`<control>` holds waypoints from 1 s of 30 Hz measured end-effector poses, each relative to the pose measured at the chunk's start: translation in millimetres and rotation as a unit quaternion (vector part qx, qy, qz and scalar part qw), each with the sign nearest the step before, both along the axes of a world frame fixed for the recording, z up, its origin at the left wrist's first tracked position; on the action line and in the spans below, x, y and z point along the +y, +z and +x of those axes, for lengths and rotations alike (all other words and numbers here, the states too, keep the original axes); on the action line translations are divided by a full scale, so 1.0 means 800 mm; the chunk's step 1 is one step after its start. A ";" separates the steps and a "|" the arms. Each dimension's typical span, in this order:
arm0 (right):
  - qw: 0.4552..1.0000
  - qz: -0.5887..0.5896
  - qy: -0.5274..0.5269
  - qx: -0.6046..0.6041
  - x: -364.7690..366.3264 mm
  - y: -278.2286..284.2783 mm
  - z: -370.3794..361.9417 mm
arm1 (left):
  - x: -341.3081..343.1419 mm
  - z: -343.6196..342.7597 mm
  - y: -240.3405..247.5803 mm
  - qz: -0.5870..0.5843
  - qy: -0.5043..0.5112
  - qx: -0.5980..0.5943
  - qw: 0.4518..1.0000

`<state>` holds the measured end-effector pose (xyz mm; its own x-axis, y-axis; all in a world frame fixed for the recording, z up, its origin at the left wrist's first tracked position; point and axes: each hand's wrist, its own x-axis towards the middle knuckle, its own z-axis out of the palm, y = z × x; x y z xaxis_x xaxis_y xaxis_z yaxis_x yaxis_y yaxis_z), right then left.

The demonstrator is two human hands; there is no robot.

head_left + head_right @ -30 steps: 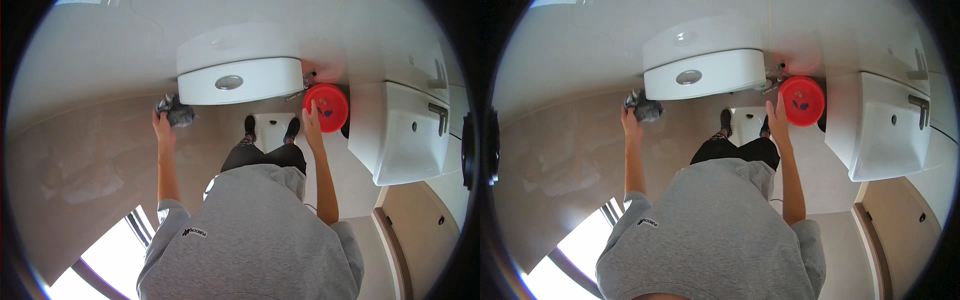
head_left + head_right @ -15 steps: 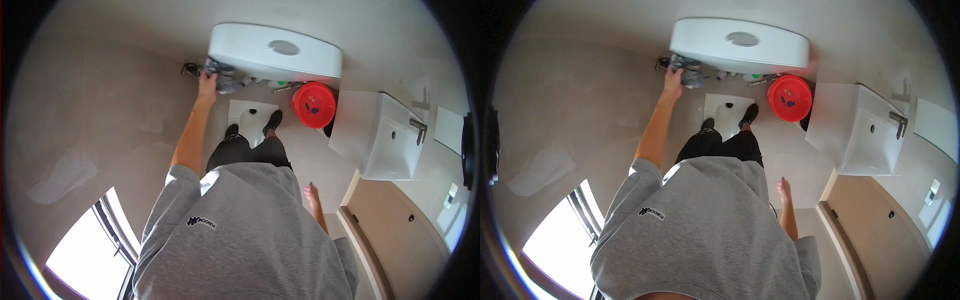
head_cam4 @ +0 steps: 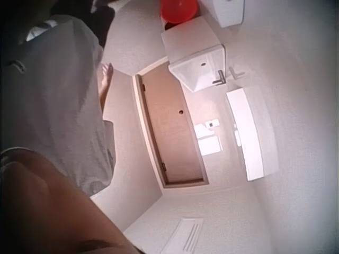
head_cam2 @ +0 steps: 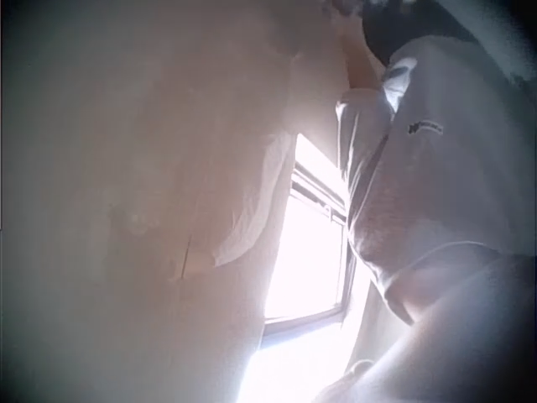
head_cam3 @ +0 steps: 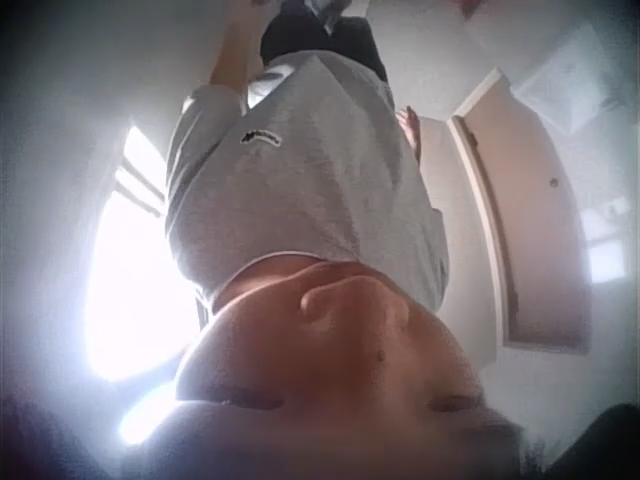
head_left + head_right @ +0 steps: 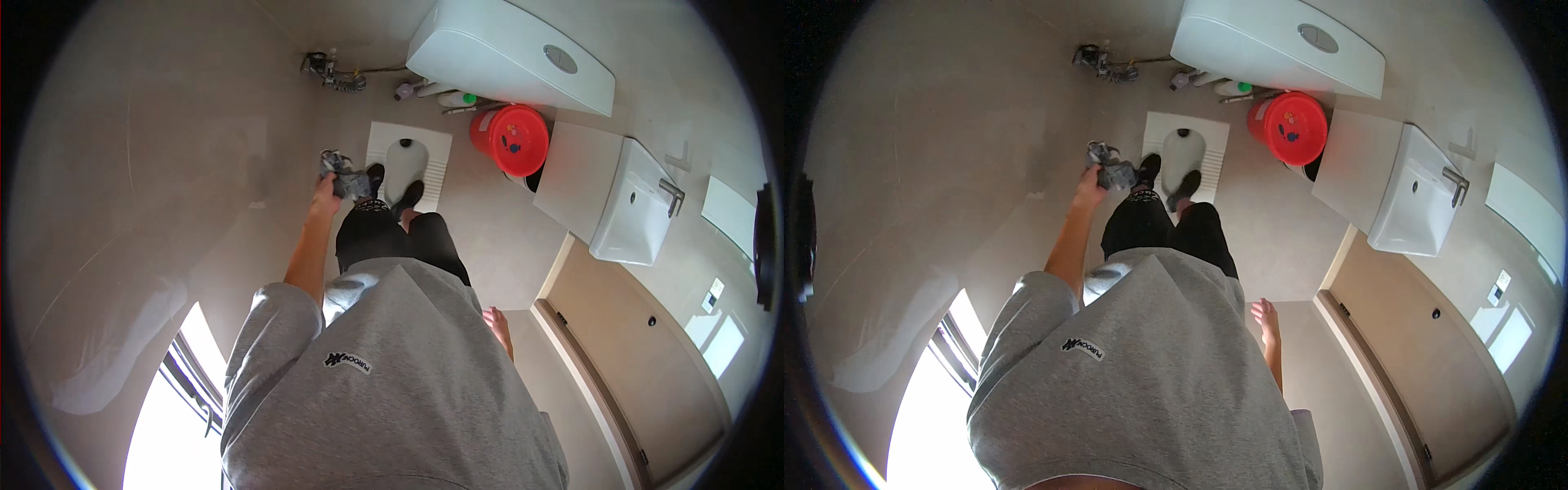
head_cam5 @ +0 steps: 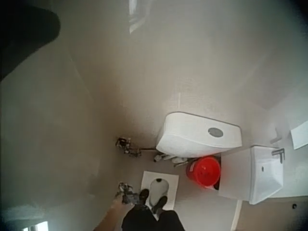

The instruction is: Clean the bathroom skylight window using a cloth.

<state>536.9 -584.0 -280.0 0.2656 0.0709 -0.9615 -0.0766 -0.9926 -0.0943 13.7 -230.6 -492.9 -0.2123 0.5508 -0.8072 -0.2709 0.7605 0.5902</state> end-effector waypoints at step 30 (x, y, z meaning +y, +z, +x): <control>0.956 -0.033 -0.277 0.093 -0.271 -0.068 -0.076 | 0.324 0.446 0.418 0.173 -0.036 -0.131 0.976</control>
<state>476.2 -800.9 -334.8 0.0697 -0.0937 -0.9932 -0.6022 -0.7977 0.0330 370.3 29.0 -158.2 0.0256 0.8053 -0.5924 -0.4004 0.5512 0.7320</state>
